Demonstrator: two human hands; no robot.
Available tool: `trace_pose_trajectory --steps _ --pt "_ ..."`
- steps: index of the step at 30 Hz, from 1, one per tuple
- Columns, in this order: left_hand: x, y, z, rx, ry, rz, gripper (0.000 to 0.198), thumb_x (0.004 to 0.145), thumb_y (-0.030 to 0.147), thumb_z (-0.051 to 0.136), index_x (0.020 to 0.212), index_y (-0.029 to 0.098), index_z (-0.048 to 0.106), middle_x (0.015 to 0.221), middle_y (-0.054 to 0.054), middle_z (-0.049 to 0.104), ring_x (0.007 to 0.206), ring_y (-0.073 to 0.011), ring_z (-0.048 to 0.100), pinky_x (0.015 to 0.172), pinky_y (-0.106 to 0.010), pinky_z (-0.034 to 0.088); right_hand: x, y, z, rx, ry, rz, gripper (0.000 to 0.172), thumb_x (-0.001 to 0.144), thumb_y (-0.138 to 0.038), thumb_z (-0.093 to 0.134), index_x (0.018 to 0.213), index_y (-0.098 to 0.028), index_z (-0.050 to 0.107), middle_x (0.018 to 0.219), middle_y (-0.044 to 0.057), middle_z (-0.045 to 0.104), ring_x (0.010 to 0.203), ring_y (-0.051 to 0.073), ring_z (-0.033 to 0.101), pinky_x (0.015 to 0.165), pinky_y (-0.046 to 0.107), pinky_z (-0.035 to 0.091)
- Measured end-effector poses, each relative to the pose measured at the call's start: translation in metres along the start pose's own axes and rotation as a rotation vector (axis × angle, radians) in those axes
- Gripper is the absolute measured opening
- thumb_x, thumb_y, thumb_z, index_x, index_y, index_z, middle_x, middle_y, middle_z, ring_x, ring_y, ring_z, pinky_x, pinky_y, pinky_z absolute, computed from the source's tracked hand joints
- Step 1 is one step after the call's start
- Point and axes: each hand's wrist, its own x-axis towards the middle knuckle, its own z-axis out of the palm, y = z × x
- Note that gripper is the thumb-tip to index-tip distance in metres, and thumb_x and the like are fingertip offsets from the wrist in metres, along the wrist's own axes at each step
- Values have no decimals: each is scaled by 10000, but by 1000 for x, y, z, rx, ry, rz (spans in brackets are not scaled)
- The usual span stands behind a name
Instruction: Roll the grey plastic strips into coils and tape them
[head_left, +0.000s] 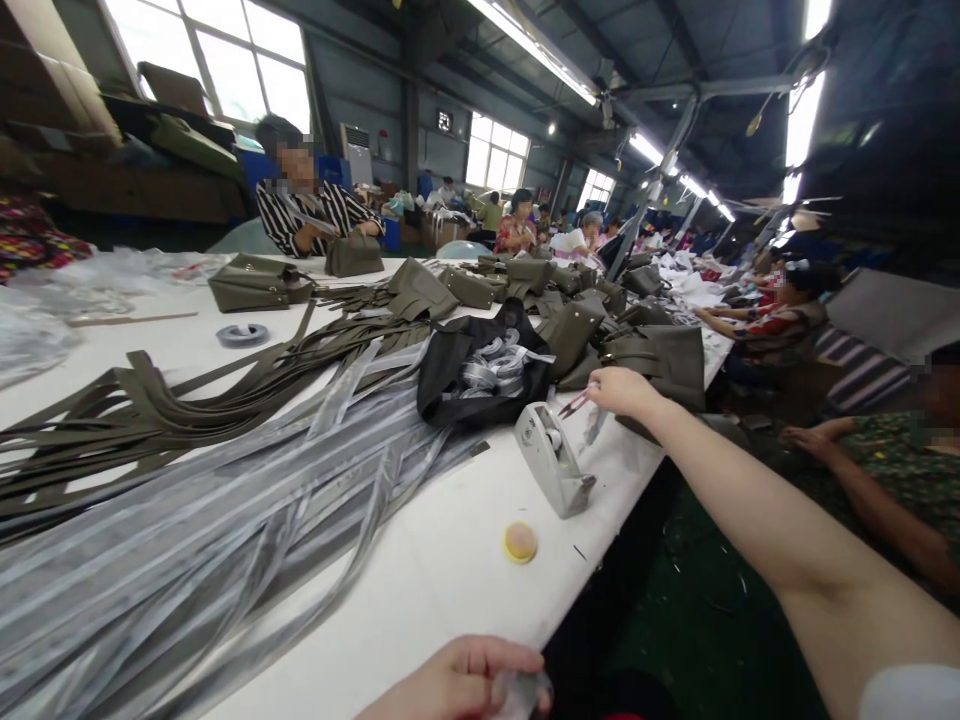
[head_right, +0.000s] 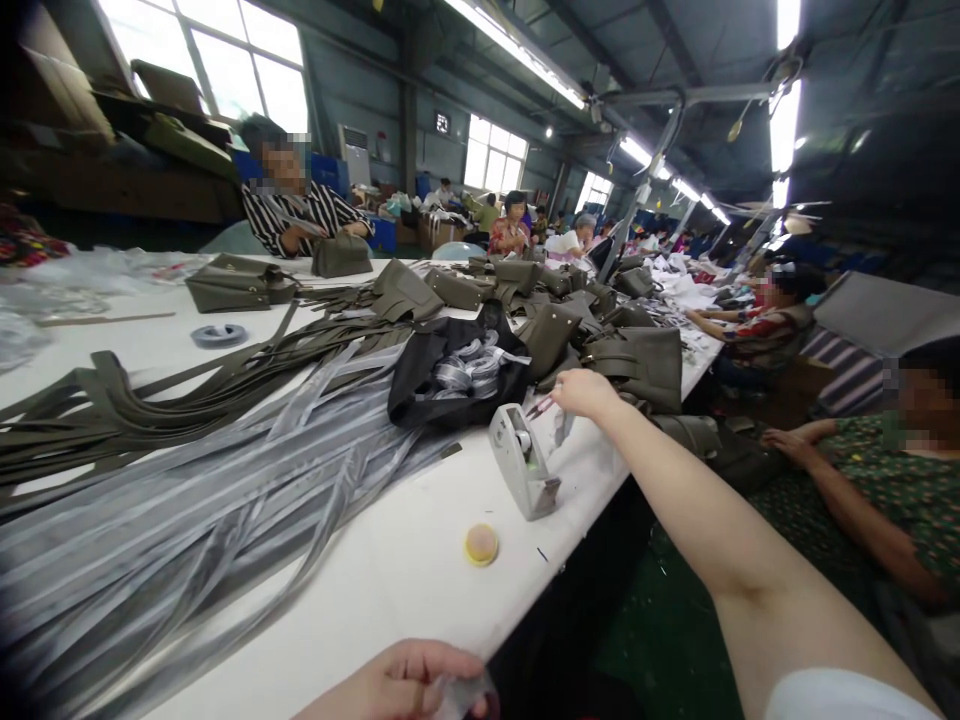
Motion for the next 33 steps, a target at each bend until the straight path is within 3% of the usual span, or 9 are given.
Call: trace_pose_trajectory --steps 5,10,12,15,20,22,26,29,33 --pt "-1 -5 7 28 -102 88 534 684 229 798 1192 165 646 1208 -142 663 1060 -242 631 946 -347 428 -85 35 -1 414 104 168 227 802 -239 446 886 -157 640 728 71 675 764 197 653 681 277 514" --pt "4 -7 8 80 -96 50 583 684 163 801 1234 184 611 1241 -117 648 1086 -212 614 929 -296 421 -217 15 58 1731 -59 567 185 713 -226 550 864 -153 629 586 -1 568 467 104 509 430 199 429" --pt "6 -9 9 97 -81 49 585 679 158 803 1230 180 609 1240 -121 647 1070 -211 620 913 -294 428 -265 -3 81 1934 -141 767 214 708 -188 577 907 -144 644 653 14 619 472 85 513 390 169 392" --pt "8 -13 10 130 -48 52 589 668 158 810 1220 167 606 1206 -131 659 1040 -215 631 885 -297 443 -321 -31 105 1992 -208 883 211 705 -164 650 914 -155 624 696 7 664 512 71 566 406 131 401" --pt "9 -16 10 181 -10 16 577 664 160 811 1200 168 598 1169 -113 670 1006 -198 635 883 -305 449 -371 -71 111 1802 -718 488 280 762 -362 707 821 -174 508 562 -5 654 386 92 540 367 157 374" --pt "9 -16 10 217 -12 8 594 648 149 816 1198 166 593 1170 -106 668 990 -189 633 862 -293 454 -377 -84 107 1664 -812 396 308 815 -434 642 915 -172 517 584 -4 663 360 83 517 353 155 338" --pt "8 -15 12 264 -8 38 606 630 118 804 1196 164 590 1194 -99 655 990 -171 618 824 -261 450 -377 -99 105 1493 -715 390 426 833 -513 592 1068 -160 556 591 -69 554 328 20 351 336 149 220" --pt "8 -16 15 250 -22 43 617 633 102 786 1208 165 572 1240 -114 631 1070 -191 598 872 -278 434 -376 -103 109 1462 -685 424 516 869 -617 480 977 -131 613 524 -104 367 348 17 243 340 164 163" --pt "8 -16 16 261 -41 30 628 639 96 767 1226 158 551 1272 -141 606 1132 -222 573 909 -310 419 -374 -107 113 1458 -736 470 597 878 -676 405 918 -127 635 544 -94 335 351 24 238 327 175 176"
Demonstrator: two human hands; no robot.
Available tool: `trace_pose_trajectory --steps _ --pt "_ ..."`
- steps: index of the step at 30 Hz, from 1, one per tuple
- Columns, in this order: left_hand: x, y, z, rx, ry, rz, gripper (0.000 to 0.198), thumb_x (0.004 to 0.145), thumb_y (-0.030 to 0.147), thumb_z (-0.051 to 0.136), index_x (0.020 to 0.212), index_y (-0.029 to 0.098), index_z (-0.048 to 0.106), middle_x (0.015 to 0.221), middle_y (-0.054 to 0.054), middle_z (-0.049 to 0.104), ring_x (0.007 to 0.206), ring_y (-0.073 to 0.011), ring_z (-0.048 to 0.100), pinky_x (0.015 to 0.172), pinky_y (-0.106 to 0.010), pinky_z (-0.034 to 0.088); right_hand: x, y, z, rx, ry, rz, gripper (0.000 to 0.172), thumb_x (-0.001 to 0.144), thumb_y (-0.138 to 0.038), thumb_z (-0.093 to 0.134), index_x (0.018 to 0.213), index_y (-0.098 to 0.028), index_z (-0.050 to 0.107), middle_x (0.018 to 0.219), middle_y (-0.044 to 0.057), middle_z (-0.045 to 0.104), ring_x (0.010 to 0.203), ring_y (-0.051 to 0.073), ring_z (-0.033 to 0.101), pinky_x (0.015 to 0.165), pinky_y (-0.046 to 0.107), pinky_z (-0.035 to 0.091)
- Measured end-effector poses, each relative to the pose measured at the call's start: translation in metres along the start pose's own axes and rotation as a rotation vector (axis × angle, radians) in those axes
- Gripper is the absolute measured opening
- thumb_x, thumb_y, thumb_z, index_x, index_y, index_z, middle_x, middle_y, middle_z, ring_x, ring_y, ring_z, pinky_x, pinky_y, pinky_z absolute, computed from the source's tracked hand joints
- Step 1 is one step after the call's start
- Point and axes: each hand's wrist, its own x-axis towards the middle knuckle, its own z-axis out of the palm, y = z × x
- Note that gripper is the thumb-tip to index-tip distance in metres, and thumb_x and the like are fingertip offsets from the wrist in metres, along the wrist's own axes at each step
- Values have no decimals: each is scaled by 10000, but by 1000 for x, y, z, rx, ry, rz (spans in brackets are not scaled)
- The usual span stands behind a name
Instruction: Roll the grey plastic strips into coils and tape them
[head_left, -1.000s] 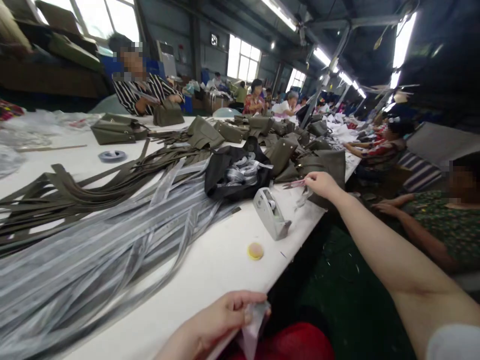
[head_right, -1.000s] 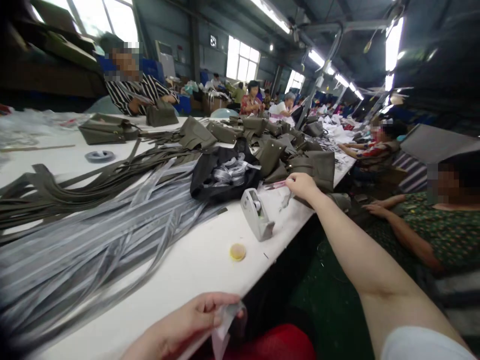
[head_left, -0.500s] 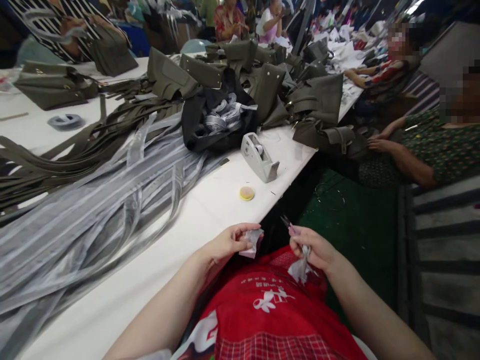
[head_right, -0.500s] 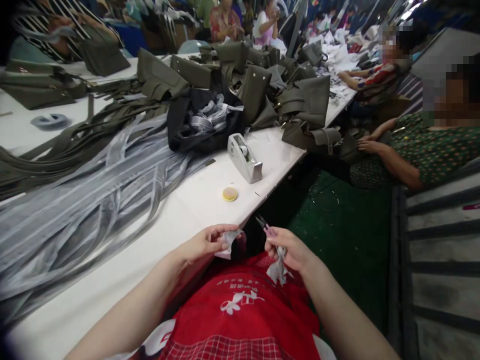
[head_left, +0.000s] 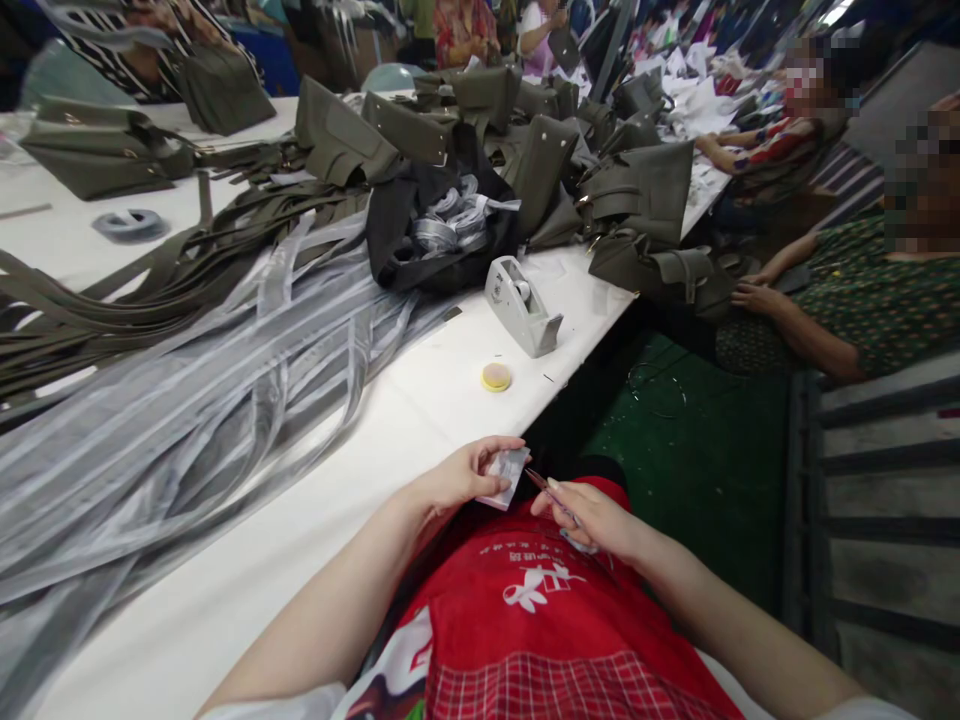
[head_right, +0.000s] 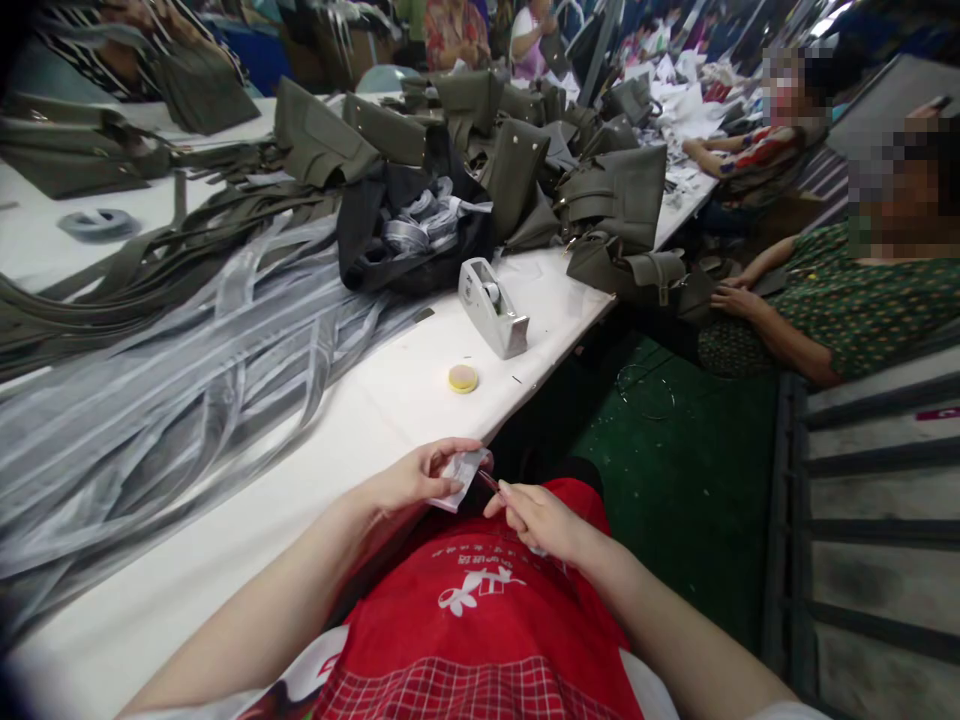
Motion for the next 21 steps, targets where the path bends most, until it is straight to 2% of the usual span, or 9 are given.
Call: trace_pose_trajectory --steps 7,12,21 --pt "1 -3 -3 35 -27 22 632 632 74 746 1225 157 545 1272 -141 594 1120 -223 572 928 -331 411 1 -3 3 21 31 109 526 831 -639 530 974 -145 638 507 -103 343 347 40 290 316 165 257" --pt "-1 -4 -5 51 -30 32 634 640 89 749 1232 156 534 1277 -150 591 1113 -232 579 930 -344 413 2 0 -1 104 -39 89 488 829 -607 558 921 -136 647 485 -117 318 304 29 259 291 164 246" --pt "1 -9 -1 53 -95 31 643 626 56 741 1227 178 549 1292 -136 586 1143 -241 568 922 -330 425 17 -9 9 195 -59 121 479 823 -595 581 865 -125 663 471 -119 302 291 20 225 266 154 180"
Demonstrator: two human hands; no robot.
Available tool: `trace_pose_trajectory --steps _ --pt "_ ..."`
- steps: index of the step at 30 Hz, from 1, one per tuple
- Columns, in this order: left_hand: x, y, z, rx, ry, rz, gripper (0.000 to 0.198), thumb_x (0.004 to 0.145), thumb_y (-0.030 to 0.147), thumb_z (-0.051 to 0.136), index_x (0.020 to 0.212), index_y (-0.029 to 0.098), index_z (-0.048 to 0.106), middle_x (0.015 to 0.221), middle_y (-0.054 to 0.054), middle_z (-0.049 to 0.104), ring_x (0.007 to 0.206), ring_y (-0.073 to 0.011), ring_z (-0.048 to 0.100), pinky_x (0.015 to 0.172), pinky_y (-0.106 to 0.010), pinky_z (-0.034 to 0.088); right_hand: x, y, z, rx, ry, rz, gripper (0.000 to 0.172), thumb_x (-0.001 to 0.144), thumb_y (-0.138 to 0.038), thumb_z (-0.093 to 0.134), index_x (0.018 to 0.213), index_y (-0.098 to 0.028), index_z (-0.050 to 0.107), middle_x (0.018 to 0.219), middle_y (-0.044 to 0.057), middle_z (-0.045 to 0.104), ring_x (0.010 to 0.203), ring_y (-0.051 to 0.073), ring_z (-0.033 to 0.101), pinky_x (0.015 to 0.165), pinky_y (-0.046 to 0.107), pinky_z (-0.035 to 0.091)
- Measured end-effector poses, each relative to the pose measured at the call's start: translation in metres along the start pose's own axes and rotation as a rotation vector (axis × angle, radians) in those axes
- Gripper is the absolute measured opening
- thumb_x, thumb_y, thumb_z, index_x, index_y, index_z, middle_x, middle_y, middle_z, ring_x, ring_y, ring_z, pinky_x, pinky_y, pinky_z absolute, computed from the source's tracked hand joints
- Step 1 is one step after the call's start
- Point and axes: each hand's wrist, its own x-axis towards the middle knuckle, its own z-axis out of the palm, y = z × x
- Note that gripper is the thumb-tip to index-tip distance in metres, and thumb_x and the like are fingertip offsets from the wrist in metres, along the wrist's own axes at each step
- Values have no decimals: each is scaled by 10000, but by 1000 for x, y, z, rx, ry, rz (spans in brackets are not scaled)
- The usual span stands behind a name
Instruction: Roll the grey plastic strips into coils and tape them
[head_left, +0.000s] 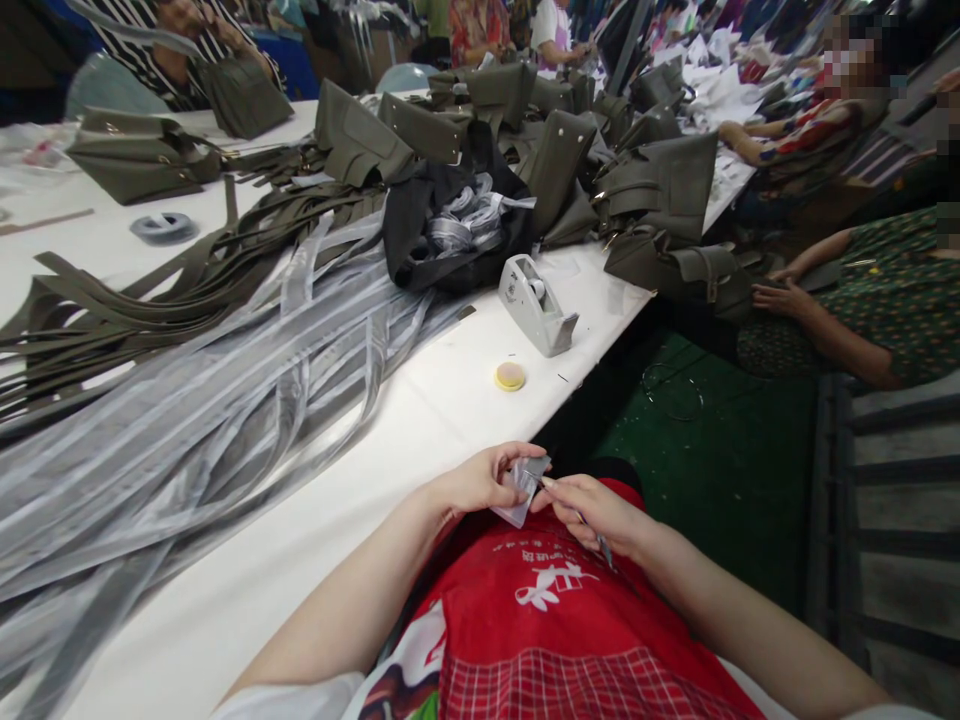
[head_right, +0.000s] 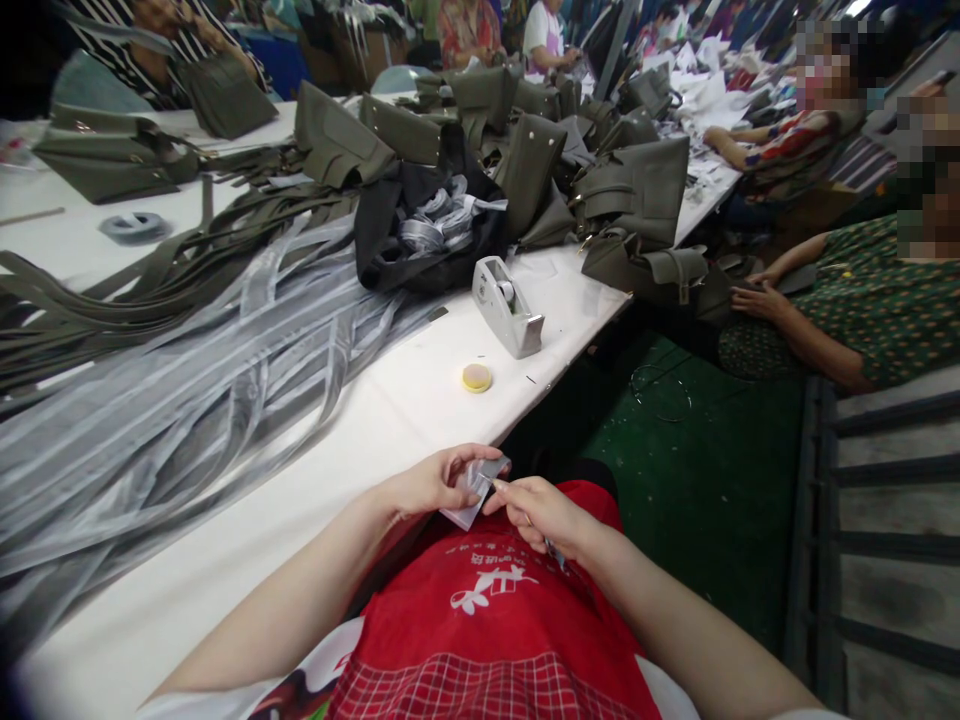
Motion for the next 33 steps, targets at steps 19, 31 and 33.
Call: trace_pose_trajectory --steps 19,31,33 --pt "2 -5 0 -63 35 6 641 621 104 795 1212 181 557 1296 -144 581 1110 -220 586 888 -303 432 10 10 0 280 -52 28 326 892 -423 555 820 -122 658 477 -114 282 330 22 142 298 148 157" --pt "1 0 0 -65 15 4 652 624 92 774 1229 179 546 1287 -132 584 1119 -220 577 894 -302 430 8 11 -4 270 -69 29 341 888 -445 555 827 -121 643 471 -118 278 326 25 134 293 153 151" --pt "1 -2 2 -74 10 -4 654 622 89 778 1226 180 547 1289 -138 582 1101 -218 584 887 -307 432 10 10 -3 293 -74 31 340 874 -446 573 715 -145 580 457 -116 287 322 26 138 289 158 144"
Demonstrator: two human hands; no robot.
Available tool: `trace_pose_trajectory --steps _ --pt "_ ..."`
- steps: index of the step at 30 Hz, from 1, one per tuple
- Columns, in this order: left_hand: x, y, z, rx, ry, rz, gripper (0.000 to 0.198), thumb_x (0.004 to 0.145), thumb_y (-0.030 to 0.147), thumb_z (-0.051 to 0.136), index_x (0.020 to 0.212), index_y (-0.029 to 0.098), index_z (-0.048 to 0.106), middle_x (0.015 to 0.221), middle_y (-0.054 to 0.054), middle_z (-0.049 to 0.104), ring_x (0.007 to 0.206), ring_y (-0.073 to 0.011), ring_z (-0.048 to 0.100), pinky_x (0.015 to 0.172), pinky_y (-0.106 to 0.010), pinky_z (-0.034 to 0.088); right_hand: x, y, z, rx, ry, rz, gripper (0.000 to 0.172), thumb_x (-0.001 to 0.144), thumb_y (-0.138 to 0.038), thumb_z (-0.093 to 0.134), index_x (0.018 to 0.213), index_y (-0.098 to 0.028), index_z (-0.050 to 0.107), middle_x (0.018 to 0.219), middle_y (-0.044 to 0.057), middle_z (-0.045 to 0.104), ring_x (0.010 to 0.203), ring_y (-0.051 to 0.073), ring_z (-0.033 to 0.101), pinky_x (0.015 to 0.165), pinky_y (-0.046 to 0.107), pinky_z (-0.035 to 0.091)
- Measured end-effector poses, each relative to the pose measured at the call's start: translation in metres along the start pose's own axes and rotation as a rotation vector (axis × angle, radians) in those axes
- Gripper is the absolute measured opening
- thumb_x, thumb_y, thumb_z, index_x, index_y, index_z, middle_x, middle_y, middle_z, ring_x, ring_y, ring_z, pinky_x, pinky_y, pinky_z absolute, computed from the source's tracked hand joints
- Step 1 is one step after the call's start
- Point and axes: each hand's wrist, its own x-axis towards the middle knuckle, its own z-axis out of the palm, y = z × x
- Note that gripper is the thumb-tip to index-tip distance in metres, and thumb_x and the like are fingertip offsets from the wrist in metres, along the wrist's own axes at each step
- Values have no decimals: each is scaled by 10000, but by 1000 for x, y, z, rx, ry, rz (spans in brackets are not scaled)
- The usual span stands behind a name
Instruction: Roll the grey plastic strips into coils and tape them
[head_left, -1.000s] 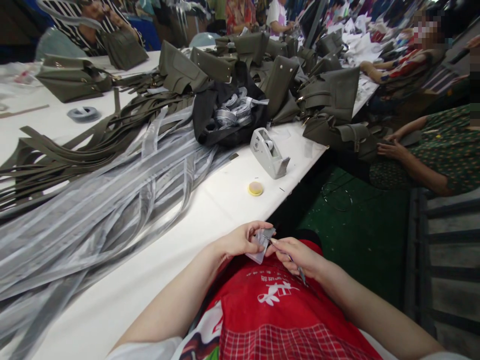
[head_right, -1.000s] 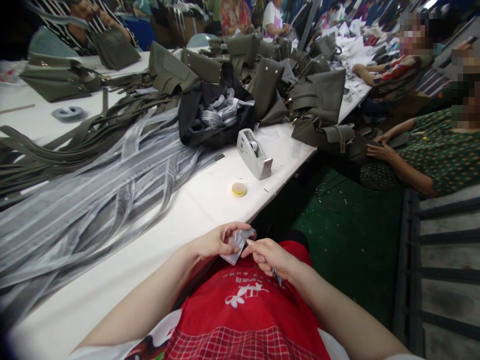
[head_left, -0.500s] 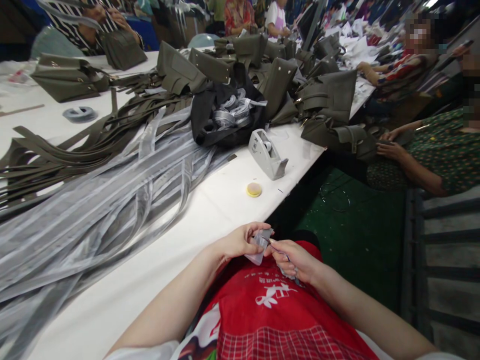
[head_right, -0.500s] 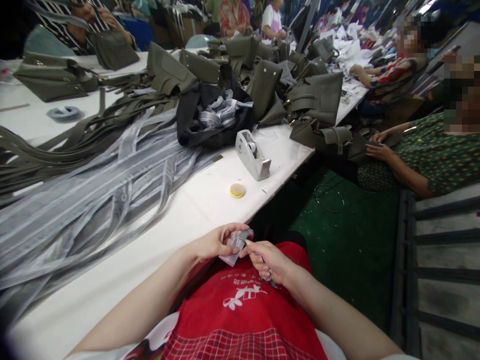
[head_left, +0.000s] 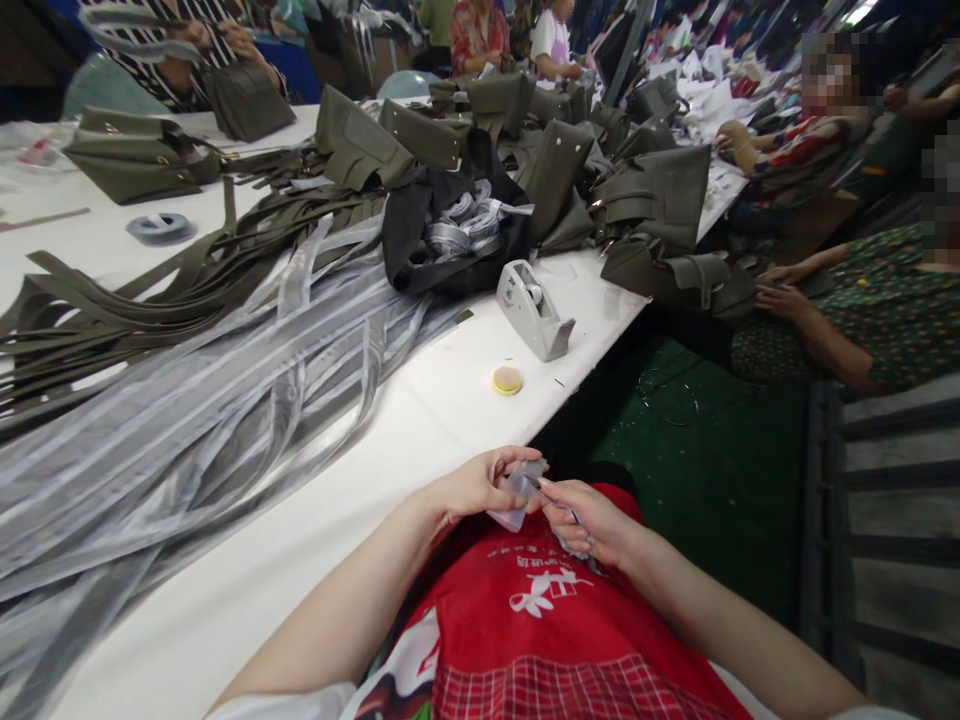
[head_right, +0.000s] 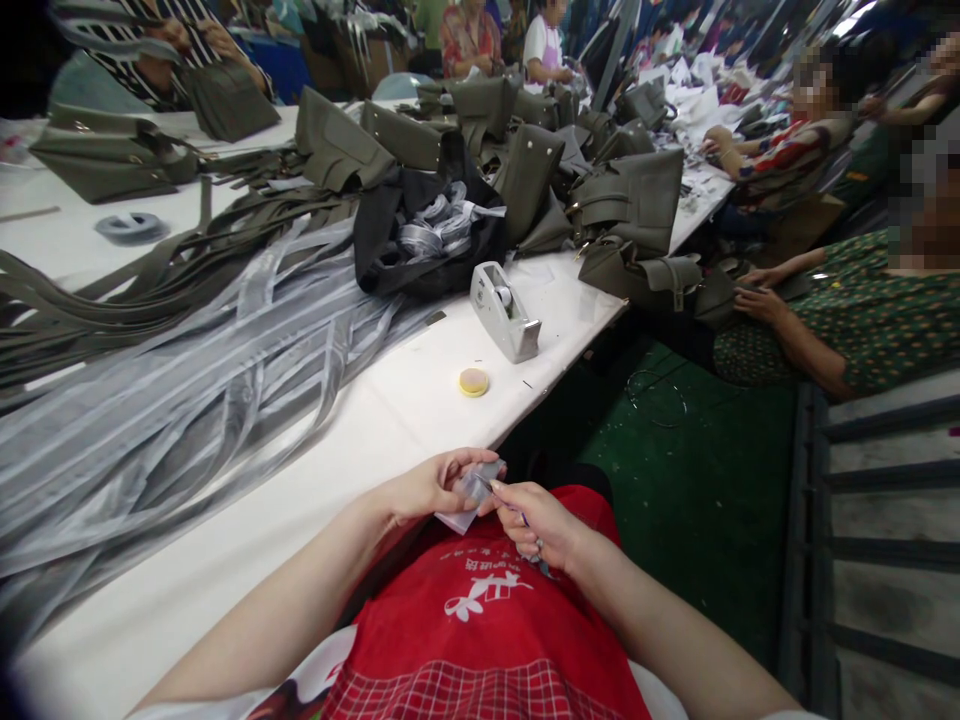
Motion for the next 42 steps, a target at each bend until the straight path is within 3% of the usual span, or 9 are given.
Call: trace_pose_trajectory --steps 6,14,17,22,26,29,34,39,42 --pt "0 -1 6 -7 22 -7 658 603 112 813 1213 178 575 1298 -146 579 1087 -213 574 865 -287 422 6 1 7 7 13 -25 491 837 -506 600 543 -198 356 428 -116 261 314 19 139 288 167 124" --pt "0 5 4 47 23 3 712 603 100 761 1263 207 517 1214 -95 583 760 -111 561 667 -235 393 -10 -16 1 -252 20 -125 408 822 -566 601 820 -158 602 452 -130 263 337 35 132 312 176 138" --pt "0 5 7 205 31 33 697 603 45 659 1265 199 508 1171 -85 589 780 -128 558 664 -240 402 -24 -67 -25 -710 214 -350 429 854 -564 552 869 -150 662 448 -95 329 362 62 253 370 201 205" --pt "-1 -3 17 587 43 26 748 573 23 567 1295 201 489 1055 -50 624 874 -176 579 741 -257 446 -13 -198 -69 -1544 928 -555 222 857 -353 574 837 -175 704 770 71 681 740 217 621 618 267 399" --pt "-2 -5 17 791 35 -31 722 576 76 593 1271 255 516 959 -7 648 774 -170 588 638 -240 455 28 -288 -63 -1633 993 -570 190 773 -251 651 869 -104 725 838 154 713 825 273 650 715 310 452" --pt "-4 -1 17 851 78 -48 755 568 126 659 1296 248 500 982 -17 662 816 -199 609 700 -265 492 52 -317 -36 -1682 927 -702 385 809 -273 631 1141 -78 657 1106 184 678 1020 277 611 859 325 446" --pt "-5 6 19 872 96 16 852 633 308 734 1405 167 403 1305 -139 564 1128 -299 562 1004 -402 434 34 -278 -3 -1696 647 -810 355 939 -350 443 1098 -130 674 1069 105 696 994 231 612 861 306 449" --pt "-3 8 22 870 69 64 801 686 256 694 1416 164 376 1354 -139 531 1177 -283 540 1048 -417 408 -15 -174 -14 -1724 -328 -27 322 854 -447 580 878 -166 737 757 23 721 683 169 648 606 234 448" --pt "-5 7 33 865 -12 154 715 720 208 660 1388 173 410 1341 -118 545 1176 -254 541 1057 -382 398 -19 -108 -33 -1673 -284 117 549 708 -419 735 1183 -161 644 899 64 731 759 216 675 653 269 483"
